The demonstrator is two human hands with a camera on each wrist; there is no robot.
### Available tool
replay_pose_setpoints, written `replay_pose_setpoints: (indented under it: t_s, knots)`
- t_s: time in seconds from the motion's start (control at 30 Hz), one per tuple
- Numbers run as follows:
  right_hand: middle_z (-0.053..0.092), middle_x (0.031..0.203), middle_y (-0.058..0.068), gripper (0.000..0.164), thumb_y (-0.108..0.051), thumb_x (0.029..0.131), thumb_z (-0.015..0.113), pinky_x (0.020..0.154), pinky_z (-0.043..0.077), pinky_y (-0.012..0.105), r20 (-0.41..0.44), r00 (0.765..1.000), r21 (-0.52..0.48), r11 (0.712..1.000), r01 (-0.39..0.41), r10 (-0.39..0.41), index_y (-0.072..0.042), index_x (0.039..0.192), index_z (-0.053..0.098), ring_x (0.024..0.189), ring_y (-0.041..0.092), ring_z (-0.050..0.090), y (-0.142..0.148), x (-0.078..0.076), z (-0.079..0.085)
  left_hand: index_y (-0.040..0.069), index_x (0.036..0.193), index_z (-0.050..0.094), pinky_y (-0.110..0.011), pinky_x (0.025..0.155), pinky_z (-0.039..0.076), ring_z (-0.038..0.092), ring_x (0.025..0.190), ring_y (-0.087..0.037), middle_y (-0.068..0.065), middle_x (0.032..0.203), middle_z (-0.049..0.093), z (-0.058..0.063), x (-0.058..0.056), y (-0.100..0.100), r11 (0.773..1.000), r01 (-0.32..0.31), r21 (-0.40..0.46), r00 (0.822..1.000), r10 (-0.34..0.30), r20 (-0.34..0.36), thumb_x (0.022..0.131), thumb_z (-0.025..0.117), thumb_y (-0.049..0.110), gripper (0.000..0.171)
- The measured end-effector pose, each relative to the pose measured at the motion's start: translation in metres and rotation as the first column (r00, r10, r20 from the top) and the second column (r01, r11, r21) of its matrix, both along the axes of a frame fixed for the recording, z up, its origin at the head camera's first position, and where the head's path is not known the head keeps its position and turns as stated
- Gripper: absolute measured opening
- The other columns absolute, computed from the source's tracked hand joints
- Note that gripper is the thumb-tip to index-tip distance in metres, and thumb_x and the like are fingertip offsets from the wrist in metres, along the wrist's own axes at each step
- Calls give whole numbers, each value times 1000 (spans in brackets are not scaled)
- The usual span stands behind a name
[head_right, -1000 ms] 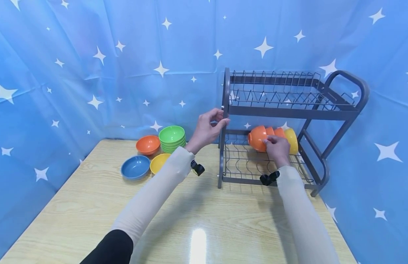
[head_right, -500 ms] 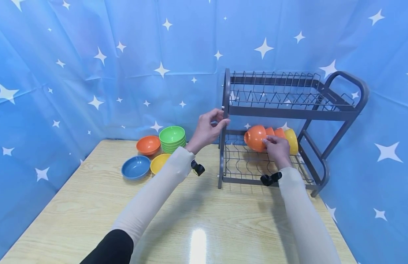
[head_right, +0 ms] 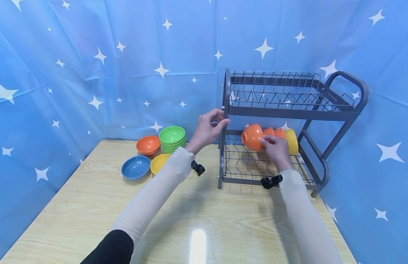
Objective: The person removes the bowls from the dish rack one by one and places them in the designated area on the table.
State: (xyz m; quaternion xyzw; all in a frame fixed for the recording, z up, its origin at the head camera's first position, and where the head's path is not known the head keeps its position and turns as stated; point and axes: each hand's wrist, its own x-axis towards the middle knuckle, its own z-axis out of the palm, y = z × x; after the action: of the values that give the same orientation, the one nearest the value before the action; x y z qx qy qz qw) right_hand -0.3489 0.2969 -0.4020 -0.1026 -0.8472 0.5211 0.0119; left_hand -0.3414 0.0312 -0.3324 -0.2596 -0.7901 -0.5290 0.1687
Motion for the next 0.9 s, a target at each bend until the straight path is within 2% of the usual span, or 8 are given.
replay_pose_setpoints:
  t_s: [0.47, 0.67, 0.9]
  knots:
    - [57, 146, 16, 52, -43, 103, 58, 110, 47, 50, -56, 998, 101, 995, -20, 26, -15, 147, 56, 126, 33, 51, -17, 23, 20, 7, 111, 69, -14, 73, 56, 65, 86, -12, -7, 98, 71, 0, 2, 0, 1000, -2, 6, 1000, 2, -1, 100, 68, 21, 18]
    - [60, 140, 17, 48, -38, 104, 59, 102, 49, 46, -117, 992, 177, 984, -28, 49, -11, 144, 60, 121, 33, 51, -25, 32, 29, 7, 111, 69, -15, 73, 56, 66, 87, -11, -7, 99, 72, 0, 2, 0, 1000, -5, 13, 1000, 5, 3, 100, 68, 20, 18]
    - [60, 136, 20, 36, -27, 104, 61, 106, 52, 55, -187, 977, 255, 965, -54, 104, -6, 133, 67, 121, 38, 56, -33, 44, 38, 7, 113, 68, -15, 74, 56, 66, 88, -11, -7, 101, 72, 1, 3, 0, 1000, -10, 1, 1000, 10, 19, 101, 68, 21, 19]
